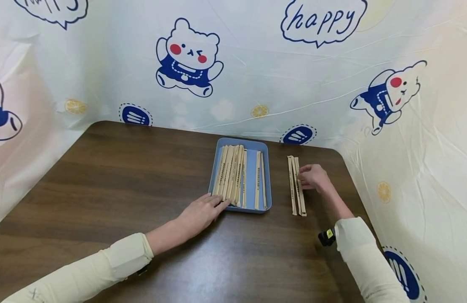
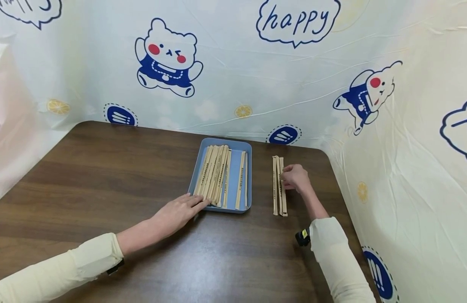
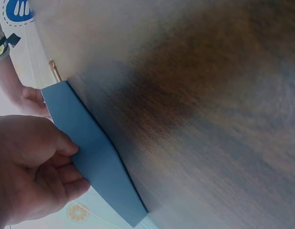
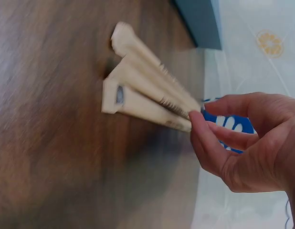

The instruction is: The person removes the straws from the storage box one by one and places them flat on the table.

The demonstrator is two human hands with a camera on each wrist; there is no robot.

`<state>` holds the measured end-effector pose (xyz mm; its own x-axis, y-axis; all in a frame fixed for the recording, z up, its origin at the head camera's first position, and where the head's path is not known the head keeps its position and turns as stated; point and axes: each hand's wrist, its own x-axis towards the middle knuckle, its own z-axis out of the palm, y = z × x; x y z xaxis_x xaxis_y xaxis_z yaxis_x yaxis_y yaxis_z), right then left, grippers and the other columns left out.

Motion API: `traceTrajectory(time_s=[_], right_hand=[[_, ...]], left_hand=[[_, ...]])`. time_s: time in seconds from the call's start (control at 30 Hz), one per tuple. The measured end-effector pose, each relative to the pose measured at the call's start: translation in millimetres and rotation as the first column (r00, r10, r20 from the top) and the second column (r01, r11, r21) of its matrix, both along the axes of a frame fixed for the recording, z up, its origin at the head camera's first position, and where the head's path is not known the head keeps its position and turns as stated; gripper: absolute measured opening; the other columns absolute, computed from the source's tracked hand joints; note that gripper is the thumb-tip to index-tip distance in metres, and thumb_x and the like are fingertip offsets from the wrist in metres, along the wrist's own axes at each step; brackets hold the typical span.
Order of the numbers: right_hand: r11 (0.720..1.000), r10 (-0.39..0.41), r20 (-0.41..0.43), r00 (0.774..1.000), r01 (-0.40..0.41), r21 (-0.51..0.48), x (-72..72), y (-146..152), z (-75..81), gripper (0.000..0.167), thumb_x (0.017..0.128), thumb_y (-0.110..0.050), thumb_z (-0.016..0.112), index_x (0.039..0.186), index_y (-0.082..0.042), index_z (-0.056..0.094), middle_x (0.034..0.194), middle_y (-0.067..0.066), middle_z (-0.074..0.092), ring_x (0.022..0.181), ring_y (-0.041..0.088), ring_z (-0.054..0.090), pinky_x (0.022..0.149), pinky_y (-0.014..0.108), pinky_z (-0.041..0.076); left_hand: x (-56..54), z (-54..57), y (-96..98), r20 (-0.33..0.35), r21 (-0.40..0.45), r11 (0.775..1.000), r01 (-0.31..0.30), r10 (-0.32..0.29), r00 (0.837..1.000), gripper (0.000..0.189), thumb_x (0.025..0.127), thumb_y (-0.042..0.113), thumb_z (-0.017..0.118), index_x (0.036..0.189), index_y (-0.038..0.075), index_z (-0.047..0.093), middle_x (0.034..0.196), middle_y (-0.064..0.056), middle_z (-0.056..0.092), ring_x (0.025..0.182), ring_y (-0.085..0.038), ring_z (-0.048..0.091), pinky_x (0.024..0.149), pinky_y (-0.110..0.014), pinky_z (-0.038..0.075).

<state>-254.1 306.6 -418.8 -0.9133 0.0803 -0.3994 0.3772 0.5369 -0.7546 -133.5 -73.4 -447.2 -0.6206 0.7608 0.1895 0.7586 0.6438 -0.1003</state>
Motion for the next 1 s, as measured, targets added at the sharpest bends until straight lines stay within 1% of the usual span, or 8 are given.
traceTrajectory(time_s=[0.23,0.3,0.43,0.6,0.67,0.73,0.83,1.0], right_hand=[[0.995,0.057,0.036,0.998,-0.054,-0.079,0.8,-19.2,13.6,0.05,0.098,-0.006,0.058,0.145,0.006,0.044,0.127,0.032,0.056,0.103,0.035,0.065,0.085,0.041,0.059],[0.992,0.055,0.03,0.998,-0.051,-0.118,1.6,-25.6,17.3,0.05,0.098,-0.005,0.059,0.145,0.005,0.045,0.127,0.031,0.056,0.098,0.032,0.067,0.086,0.041,0.058],[0.981,0.09,-0.01,0.996,-0.09,-0.169,4.9,-41.0,25.9,0.05,0.097,-0.002,0.06,0.144,0.005,0.046,0.129,0.032,0.054,0.09,0.027,0.068,0.086,0.043,0.058],[0.97,0.158,-0.068,0.985,-0.168,-0.177,10.2,-63.4,33.4,0.05,0.096,0.0,0.06,0.143,0.007,0.046,0.127,0.034,0.055,0.105,0.041,0.065,0.088,0.048,0.056],[0.966,0.177,-0.073,0.982,-0.187,-0.179,11.1,-72.9,34.3,0.05,0.096,0.0,0.06,0.143,0.007,0.045,0.125,0.035,0.057,0.109,0.044,0.063,0.09,0.05,0.055],[0.962,0.188,-0.075,0.979,-0.199,-0.185,11.5,-81.8,34.1,0.051,0.096,0.001,0.06,0.144,0.007,0.044,0.125,0.035,0.058,0.108,0.044,0.063,0.089,0.049,0.055],[0.959,0.193,-0.078,0.978,-0.205,-0.194,11.9,-94.6,32.9,0.051,0.095,0.001,0.061,0.144,0.006,0.046,0.125,0.034,0.058,0.108,0.045,0.062,0.086,0.045,0.058],[0.957,0.208,-0.086,0.974,-0.221,-0.187,11.0,-114.2,25.1,0.05,0.093,0.002,0.063,0.141,0.007,0.048,0.118,0.033,0.062,0.105,0.044,0.064,0.082,0.043,0.059]], left_hand=[[1.0,0.5,0.4,0.018,-0.021,1.0,-0.004,0.004,1.0,0.054,0.091,-0.006,0.067,0.142,0.003,0.053,0.13,-0.019,0.062,0.12,-0.03,0.059,0.105,-0.044,0.046],[1.1,0.4,0.6,0.016,-0.021,1.0,-0.005,0.005,1.0,0.054,0.091,-0.006,0.067,0.142,0.003,0.053,0.13,-0.019,0.062,0.12,-0.03,0.059,0.105,-0.044,0.046],[0.9,0.2,0.4,0.008,-0.019,1.0,-0.003,0.003,1.0,0.054,0.09,-0.006,0.067,0.142,0.003,0.054,0.129,-0.019,0.062,0.12,-0.03,0.06,0.105,-0.044,0.046],[-0.2,0.0,0.2,-0.007,-0.024,1.0,-0.001,0.001,1.0,0.054,0.09,-0.006,0.067,0.142,0.003,0.054,0.129,-0.019,0.062,0.12,-0.03,0.06,0.105,-0.043,0.046],[-0.4,0.2,0.0,-0.014,-0.019,1.0,0.002,-0.003,1.0,0.054,0.09,-0.006,0.068,0.141,0.003,0.054,0.129,-0.019,0.062,0.12,-0.03,0.06,0.105,-0.043,0.046],[-0.5,0.4,-0.2,-0.02,-0.013,1.0,0.006,-0.006,1.0,0.053,0.09,-0.006,0.068,0.141,0.003,0.054,0.128,-0.019,0.063,0.119,-0.03,0.06,0.104,-0.043,0.046],[-0.5,0.4,-0.7,-0.027,-0.004,1.0,0.011,-0.011,1.0,0.053,0.09,-0.006,0.068,0.141,0.003,0.055,0.128,-0.019,0.063,0.119,-0.03,0.061,0.104,-0.043,0.047],[0.2,-0.6,-2.0,-0.023,0.002,1.0,0.015,-0.015,1.0,0.052,0.09,-0.005,0.068,0.14,0.001,0.055,0.128,-0.019,0.063,0.119,-0.03,0.061,0.104,-0.043,0.047]])
